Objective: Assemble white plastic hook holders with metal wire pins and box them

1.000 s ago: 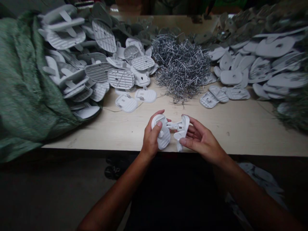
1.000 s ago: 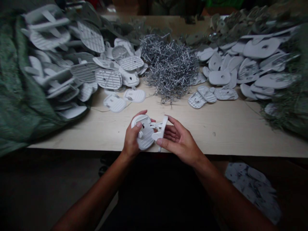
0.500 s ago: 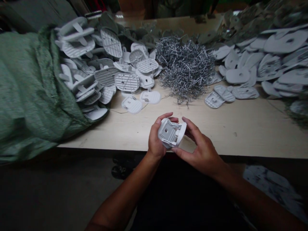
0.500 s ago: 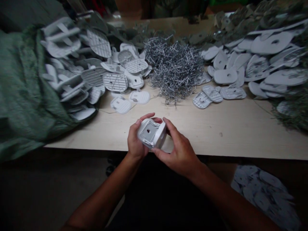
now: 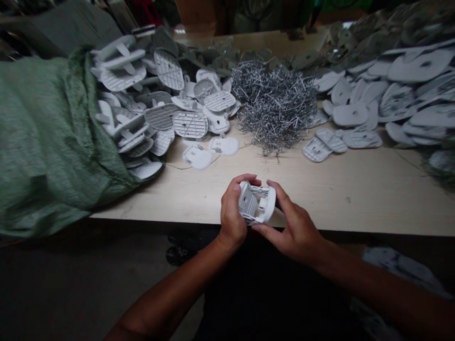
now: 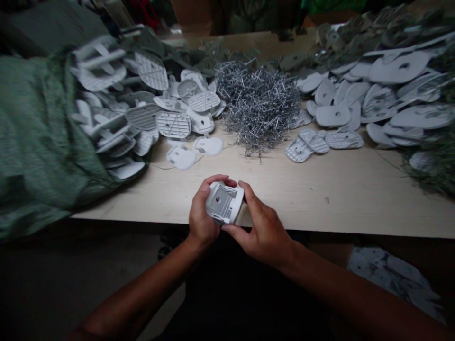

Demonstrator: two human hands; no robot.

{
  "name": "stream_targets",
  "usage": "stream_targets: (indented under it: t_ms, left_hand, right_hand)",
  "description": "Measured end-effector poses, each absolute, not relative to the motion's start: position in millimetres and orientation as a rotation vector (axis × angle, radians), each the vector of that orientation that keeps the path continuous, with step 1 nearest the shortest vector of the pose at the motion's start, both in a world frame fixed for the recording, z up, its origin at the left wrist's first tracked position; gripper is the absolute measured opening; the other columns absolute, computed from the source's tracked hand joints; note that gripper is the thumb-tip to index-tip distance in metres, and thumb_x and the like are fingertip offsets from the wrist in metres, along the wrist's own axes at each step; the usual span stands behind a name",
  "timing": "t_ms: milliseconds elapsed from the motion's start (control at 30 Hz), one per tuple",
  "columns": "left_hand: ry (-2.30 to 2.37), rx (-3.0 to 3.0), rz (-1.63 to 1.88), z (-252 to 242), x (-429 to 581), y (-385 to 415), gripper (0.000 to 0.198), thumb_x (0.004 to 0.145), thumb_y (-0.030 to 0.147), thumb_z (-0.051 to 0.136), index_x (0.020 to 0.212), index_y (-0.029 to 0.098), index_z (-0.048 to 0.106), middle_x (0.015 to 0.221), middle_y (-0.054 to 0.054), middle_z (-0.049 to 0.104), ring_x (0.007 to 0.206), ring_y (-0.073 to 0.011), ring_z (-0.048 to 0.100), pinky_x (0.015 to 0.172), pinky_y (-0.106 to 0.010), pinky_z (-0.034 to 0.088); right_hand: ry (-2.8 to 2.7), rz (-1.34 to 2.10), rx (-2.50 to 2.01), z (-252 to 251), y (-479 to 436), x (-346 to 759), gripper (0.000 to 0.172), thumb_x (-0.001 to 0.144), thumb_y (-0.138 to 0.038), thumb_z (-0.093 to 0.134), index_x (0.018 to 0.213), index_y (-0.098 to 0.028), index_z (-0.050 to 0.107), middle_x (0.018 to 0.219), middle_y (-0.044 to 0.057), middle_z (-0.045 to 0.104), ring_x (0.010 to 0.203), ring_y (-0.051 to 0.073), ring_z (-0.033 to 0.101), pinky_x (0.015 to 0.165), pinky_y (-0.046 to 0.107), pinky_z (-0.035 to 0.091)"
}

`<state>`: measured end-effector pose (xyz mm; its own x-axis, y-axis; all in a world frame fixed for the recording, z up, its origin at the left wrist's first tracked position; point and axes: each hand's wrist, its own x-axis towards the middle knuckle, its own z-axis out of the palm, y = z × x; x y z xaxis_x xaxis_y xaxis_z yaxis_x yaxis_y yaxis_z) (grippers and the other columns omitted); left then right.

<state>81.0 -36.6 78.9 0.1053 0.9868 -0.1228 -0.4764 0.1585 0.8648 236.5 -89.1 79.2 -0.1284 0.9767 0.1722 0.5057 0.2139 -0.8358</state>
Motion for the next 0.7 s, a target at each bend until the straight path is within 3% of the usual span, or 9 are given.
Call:
stream_targets:
  t_ms: [333, 700]
  left_hand:
    - [1.038, 0.906, 1.256, 84.5, 77.6, -34.4, 0.036, 0.108, 0.046, 0.047, 0.12, 0.023, 0.072, 0.109, -0.008, 0.074, 0.095, -0.0257, 0.068, 0.082, -0.035, 0.054]
    - [0.951, 0.797, 1.282, 82.2, 78.6, -30.9, 0.033, 0.104, 0.045, 0.055, 0.121, 0.023, 0.072, 0.111, -0.008, 0.075, 0.1, -0.0256, 0.07, 0.089, -0.036, 0.055]
  right_hand:
    - [-1.847, 0.836, -1.294, 83.2, -73.7, 236.8, 0.104, 0.092, -0.037, 0.083, 0.175, -0.032, 0.021, 0.155, 0.018, 0.064, 0.132, 0.039, 0.07, 0.108, 0.055, 0.06]
    - [-1.572, 1.181, -1.107, 84.9, -62.2, 228.3, 0.091, 0.086, -0.028, 0.089, 0.164, -0.034, 0.042, 0.153, 0.01, 0.066, 0.137, 0.032, 0.067, 0.116, 0.051, 0.055]
